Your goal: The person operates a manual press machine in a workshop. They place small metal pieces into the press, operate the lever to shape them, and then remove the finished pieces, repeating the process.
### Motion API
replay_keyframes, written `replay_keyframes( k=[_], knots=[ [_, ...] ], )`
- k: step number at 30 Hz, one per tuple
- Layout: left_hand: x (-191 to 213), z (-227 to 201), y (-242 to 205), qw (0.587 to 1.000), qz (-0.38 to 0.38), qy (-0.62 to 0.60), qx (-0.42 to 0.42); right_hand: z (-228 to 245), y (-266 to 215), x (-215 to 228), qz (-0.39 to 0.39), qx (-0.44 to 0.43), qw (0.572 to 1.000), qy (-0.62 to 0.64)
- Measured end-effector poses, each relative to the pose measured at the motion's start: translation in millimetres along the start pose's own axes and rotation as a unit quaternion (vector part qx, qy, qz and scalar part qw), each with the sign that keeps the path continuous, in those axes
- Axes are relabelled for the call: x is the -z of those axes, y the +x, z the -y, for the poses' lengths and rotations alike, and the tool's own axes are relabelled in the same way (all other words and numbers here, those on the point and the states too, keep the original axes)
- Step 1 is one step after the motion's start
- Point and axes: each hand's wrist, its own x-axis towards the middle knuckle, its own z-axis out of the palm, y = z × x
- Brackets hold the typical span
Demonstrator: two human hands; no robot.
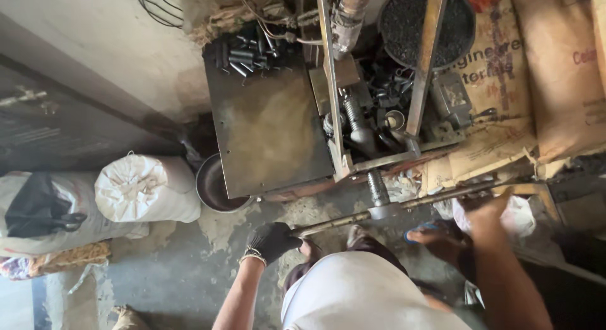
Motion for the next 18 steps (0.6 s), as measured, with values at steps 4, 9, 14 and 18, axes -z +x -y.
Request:
replay_keyframes(
  k=[4,9,14,18],
  knots=[
    [-1,-4,9,0.998,-0.022,0.059,0.032,22,41,-27,-0.12,0.003,0.979,-0.165],
    [-5,-18,7,0.987,-0.053,0.102,0.113,-9,85,2,-0.153,-0.121,0.942,-0.272],
    [7,-44,-9,0.97,-0.063,0.165,0.166,-27,118,26,-0.119,-0.219,0.945,-0.21],
    [1,-61,-7,0.966,-0.116,0.195,0.125,-30,102,36,-0.038,-0.116,0.961,-0.247]
  ],
)
